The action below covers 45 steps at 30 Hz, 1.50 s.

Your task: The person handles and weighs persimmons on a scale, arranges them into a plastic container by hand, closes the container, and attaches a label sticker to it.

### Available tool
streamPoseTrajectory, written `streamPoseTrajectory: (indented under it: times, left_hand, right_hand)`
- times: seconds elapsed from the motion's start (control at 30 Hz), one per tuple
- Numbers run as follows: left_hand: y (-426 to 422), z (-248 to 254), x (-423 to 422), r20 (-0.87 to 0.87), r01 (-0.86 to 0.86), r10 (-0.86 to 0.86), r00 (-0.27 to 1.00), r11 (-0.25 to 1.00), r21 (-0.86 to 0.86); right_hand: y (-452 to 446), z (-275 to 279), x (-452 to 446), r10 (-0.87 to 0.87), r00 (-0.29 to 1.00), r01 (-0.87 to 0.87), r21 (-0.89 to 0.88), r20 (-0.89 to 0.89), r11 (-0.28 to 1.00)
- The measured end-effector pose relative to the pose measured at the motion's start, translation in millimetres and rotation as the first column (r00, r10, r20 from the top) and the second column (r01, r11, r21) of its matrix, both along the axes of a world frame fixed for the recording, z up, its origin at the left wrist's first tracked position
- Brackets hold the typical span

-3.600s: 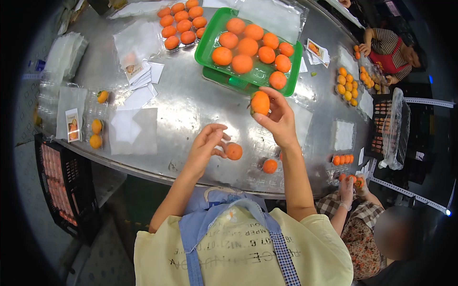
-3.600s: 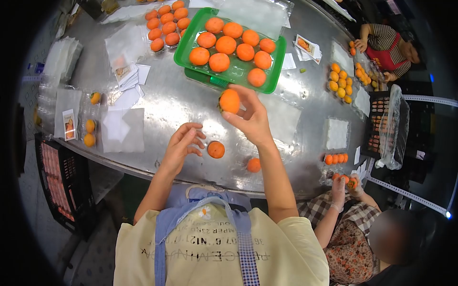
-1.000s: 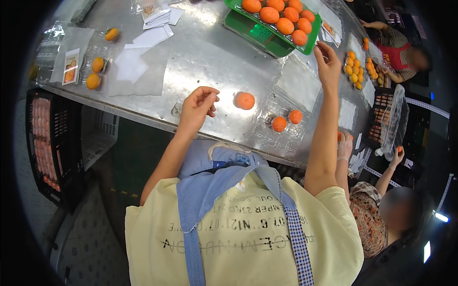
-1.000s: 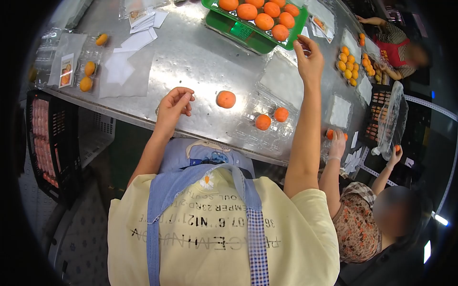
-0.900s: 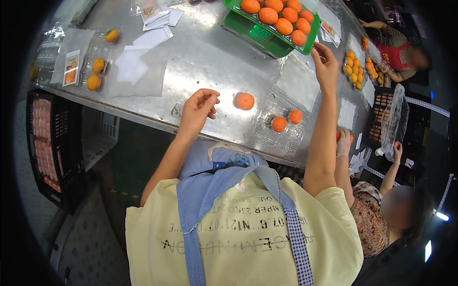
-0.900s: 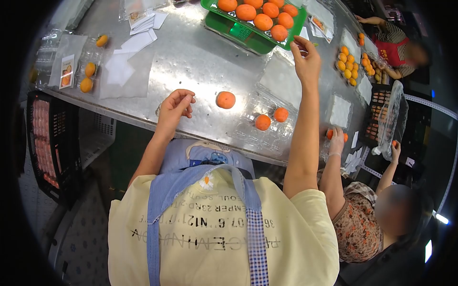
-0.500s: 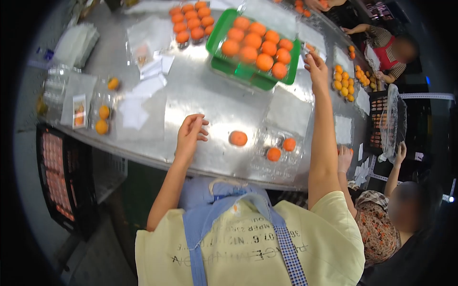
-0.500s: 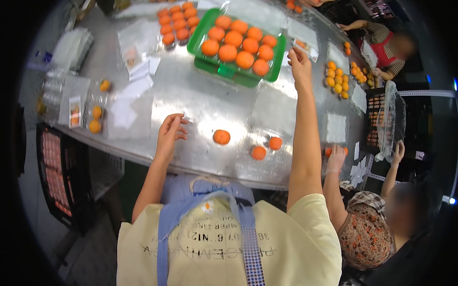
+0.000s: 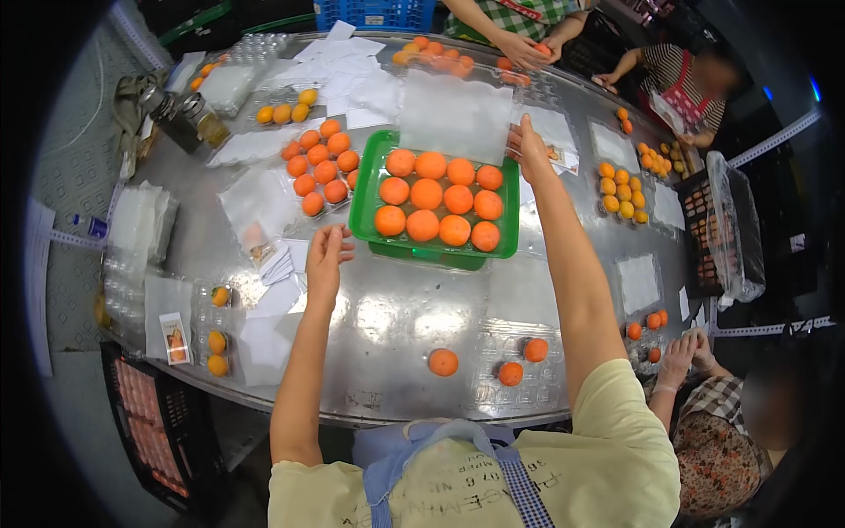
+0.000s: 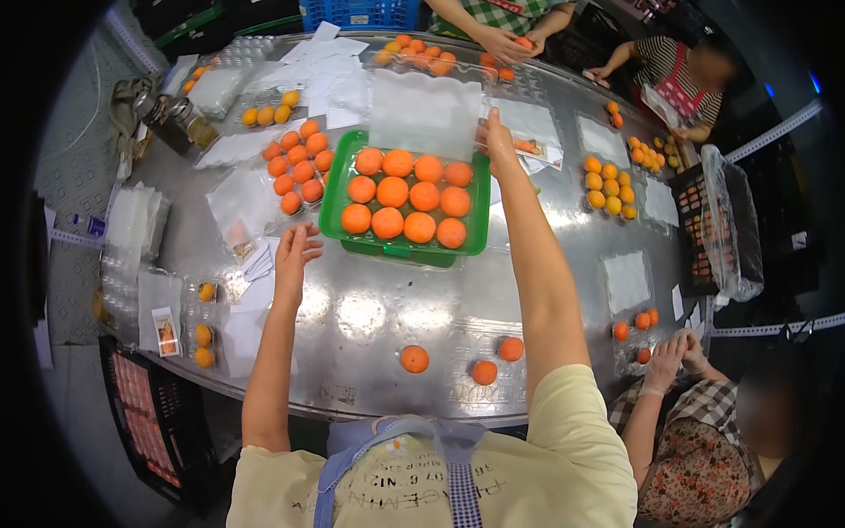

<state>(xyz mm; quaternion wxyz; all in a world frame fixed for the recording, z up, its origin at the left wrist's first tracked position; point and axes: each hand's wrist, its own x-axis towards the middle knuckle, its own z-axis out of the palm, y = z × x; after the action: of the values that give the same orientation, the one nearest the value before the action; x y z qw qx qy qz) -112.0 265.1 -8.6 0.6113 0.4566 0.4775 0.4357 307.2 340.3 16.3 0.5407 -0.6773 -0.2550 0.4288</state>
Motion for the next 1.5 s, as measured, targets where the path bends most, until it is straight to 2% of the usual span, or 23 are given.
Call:
streamPoseTrajectory:
  times: [0.17,0.27,0.43,0.47,0.5,0.6,0.7,0.73,0.83,0.87,0.9,1.0,1.1,1.2,1.33,1.43,1.47,1.5]
  left_hand:
    - [39,7,29,-0.070,0.039,-0.033,0.997,0.996,0.079]
    - [62,12,43,-0.110,0.078,-0.064,0.992,0.990,0.121]
    - [87,27,55,0.017,0.123,-0.122,0.992,0.991,-0.051]
    - [92,27,54,0.055,0.140,-0.135,0.989,0.986,-0.096]
    - [97,27,52,0.080,0.161,-0.151,0.985,0.978,-0.131]
    - [104,28,50,0.113,0.239,-0.220,0.969,0.948,-0.209]
    - [103,28,54,0.049,0.285,-0.282,0.958,0.926,-0.249]
    - [102,27,57,0.020,0.313,-0.318,0.948,0.919,-0.240]
    - [99,27,61,-0.046,0.365,-0.385,0.922,0.901,-0.235]
    - [99,28,62,-0.050,0.361,-0.384,0.922,0.899,-0.247]
    - [100,29,63,-0.055,0.359,-0.385,0.921,0.897,-0.259]
    - [110,30,62,0.035,0.463,-0.482,0.876,0.818,-0.342]
    - [102,37,67,-0.038,0.397,-0.434,0.900,0.852,-0.340]
    - [90,40,68,-0.034,0.352,-0.377,0.925,0.890,-0.288]
    - [51,78,48,-0.040,0.254,-0.264,0.964,0.954,-0.160]
    - [8,92,8,0.056,0.177,-0.175,0.983,0.983,-0.043]
    - [-8,85,-9,0.127,0.148,-0.142,0.982,0.988,-0.037]
    - [-28,88,-26,0.105,0.101,-0.094,0.990,0.992,-0.071]
  right_hand:
    - [-6,1,1,0.084,0.991,-0.091,0.061,0.101,0.994]
    - [-6,4,2,0.092,0.989,-0.097,0.034,0.119,0.995]
    - [-24,16,-5,0.000,0.997,0.011,0.163,-0.071,0.987]
    - [-29,10,4,0.061,0.994,-0.041,0.206,-0.095,0.978]
    - [-44,27,-6,0.154,0.987,-0.144,0.192,-0.038,0.971]
    - [-70,24,-10,0.351,0.935,-0.354,0.148,0.047,0.924]
    - [-95,24,-32,0.292,0.861,-0.340,0.045,0.416,0.939]
    - [-102,15,-29,0.291,0.839,-0.318,-0.021,0.460,0.948]
    - [-120,14,-47,0.245,0.909,-0.240,-0.058,0.336,0.969]
    - [-123,21,-50,0.302,0.932,-0.281,-0.126,0.198,0.951]
    - [-123,25,-54,0.314,0.935,-0.289,-0.158,0.165,0.944]
    - [-121,25,-56,0.312,0.946,-0.286,-0.225,0.089,0.932]
    - [-121,18,-58,0.312,0.944,-0.291,-0.179,0.106,0.940]
    - [-124,15,-62,0.277,0.954,-0.258,-0.155,0.116,0.953]
    - [-146,44,-90,0.229,0.963,-0.221,-0.068,0.140,0.973]
    - [-167,70,-127,0.241,0.958,-0.245,0.007,0.152,0.969]
    - [-177,69,-141,0.285,0.946,-0.292,0.026,0.154,0.956]
    - [-187,69,-155,0.323,0.933,-0.334,0.046,0.161,0.941]
